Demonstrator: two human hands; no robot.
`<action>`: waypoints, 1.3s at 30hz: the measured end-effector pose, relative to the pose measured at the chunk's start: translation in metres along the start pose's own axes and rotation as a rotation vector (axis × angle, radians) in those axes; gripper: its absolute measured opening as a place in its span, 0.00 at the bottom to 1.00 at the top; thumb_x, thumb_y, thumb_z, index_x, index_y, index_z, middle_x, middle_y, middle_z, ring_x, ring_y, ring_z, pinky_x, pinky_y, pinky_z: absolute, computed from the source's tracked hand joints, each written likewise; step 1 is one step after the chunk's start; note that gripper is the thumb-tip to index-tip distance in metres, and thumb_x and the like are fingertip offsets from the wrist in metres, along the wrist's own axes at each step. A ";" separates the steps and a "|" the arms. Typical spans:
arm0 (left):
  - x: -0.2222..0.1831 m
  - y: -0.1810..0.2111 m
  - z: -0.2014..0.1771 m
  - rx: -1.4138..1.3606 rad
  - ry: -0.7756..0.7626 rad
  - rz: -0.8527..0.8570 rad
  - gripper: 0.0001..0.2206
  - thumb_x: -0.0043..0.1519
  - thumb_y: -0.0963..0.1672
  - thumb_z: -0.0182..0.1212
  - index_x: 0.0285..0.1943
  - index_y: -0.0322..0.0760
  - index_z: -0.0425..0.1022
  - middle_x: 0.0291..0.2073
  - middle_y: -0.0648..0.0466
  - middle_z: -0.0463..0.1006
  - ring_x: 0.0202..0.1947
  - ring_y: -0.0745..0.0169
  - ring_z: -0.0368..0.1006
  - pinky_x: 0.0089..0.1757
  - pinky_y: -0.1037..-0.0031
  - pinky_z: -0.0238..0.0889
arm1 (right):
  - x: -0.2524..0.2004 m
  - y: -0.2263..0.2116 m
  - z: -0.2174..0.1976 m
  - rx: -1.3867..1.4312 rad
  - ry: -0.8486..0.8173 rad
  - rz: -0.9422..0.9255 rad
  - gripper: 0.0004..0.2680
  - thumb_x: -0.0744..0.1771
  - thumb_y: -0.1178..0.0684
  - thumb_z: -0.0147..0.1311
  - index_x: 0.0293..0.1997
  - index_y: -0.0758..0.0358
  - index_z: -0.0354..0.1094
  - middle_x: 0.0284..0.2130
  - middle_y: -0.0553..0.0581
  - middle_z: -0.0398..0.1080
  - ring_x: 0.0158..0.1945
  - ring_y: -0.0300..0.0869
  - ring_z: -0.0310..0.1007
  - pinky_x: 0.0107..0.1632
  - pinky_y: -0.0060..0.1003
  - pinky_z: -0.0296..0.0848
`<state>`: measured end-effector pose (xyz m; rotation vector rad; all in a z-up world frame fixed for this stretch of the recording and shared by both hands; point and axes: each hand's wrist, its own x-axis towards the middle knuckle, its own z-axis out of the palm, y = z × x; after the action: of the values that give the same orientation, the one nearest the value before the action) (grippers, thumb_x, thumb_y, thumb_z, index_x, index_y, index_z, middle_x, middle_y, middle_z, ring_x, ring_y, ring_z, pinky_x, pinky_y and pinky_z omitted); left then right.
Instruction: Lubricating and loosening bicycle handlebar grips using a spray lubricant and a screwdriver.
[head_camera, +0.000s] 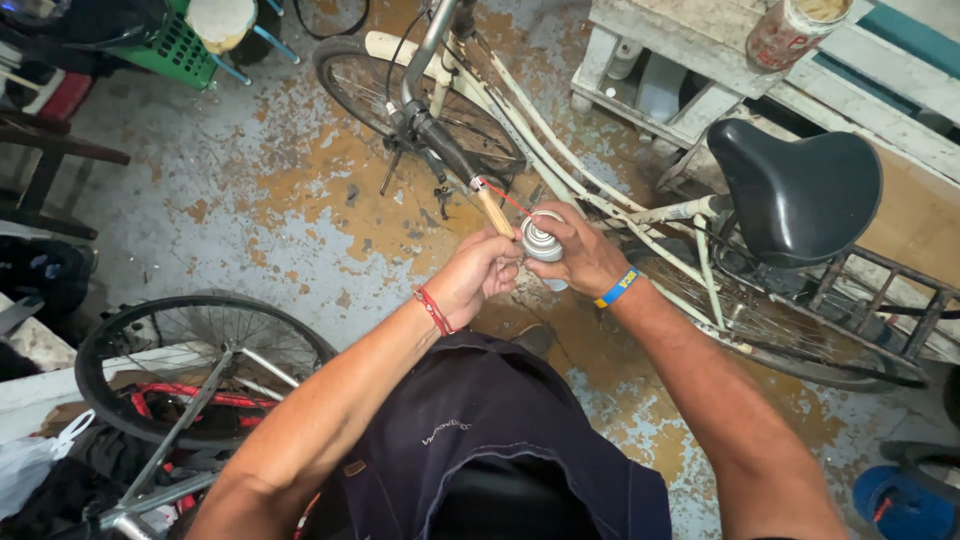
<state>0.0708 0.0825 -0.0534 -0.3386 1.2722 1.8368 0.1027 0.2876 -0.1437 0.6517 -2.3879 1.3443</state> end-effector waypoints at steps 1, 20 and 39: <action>-0.001 0.001 0.000 -0.001 -0.003 -0.003 0.14 0.59 0.40 0.59 0.53 0.40 0.66 0.24 0.67 0.54 0.23 0.77 0.58 0.29 0.82 0.59 | 0.000 0.001 0.000 -0.015 0.001 -0.017 0.24 0.64 0.47 0.69 0.64 0.55 0.59 0.57 0.67 0.68 0.49 0.67 0.76 0.45 0.58 0.79; -0.003 0.010 -0.003 0.028 -0.023 -0.053 0.15 0.58 0.42 0.56 0.54 0.43 0.65 0.21 0.70 0.52 0.19 0.80 0.53 0.27 0.82 0.58 | 0.003 0.036 0.036 -0.188 0.041 -0.115 0.26 0.62 0.49 0.71 0.67 0.51 0.62 0.57 0.64 0.67 0.52 0.62 0.76 0.48 0.53 0.80; -0.001 0.012 -0.006 0.066 -0.023 -0.074 0.13 0.55 0.43 0.57 0.47 0.49 0.63 0.20 0.69 0.53 0.18 0.78 0.56 0.26 0.79 0.60 | 0.019 0.027 0.038 -0.185 0.024 -0.150 0.25 0.63 0.49 0.68 0.67 0.56 0.61 0.57 0.66 0.66 0.53 0.64 0.74 0.47 0.56 0.78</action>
<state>0.0611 0.0752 -0.0476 -0.3233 1.2843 1.7286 0.0704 0.2629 -0.1726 0.7408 -2.3562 1.0506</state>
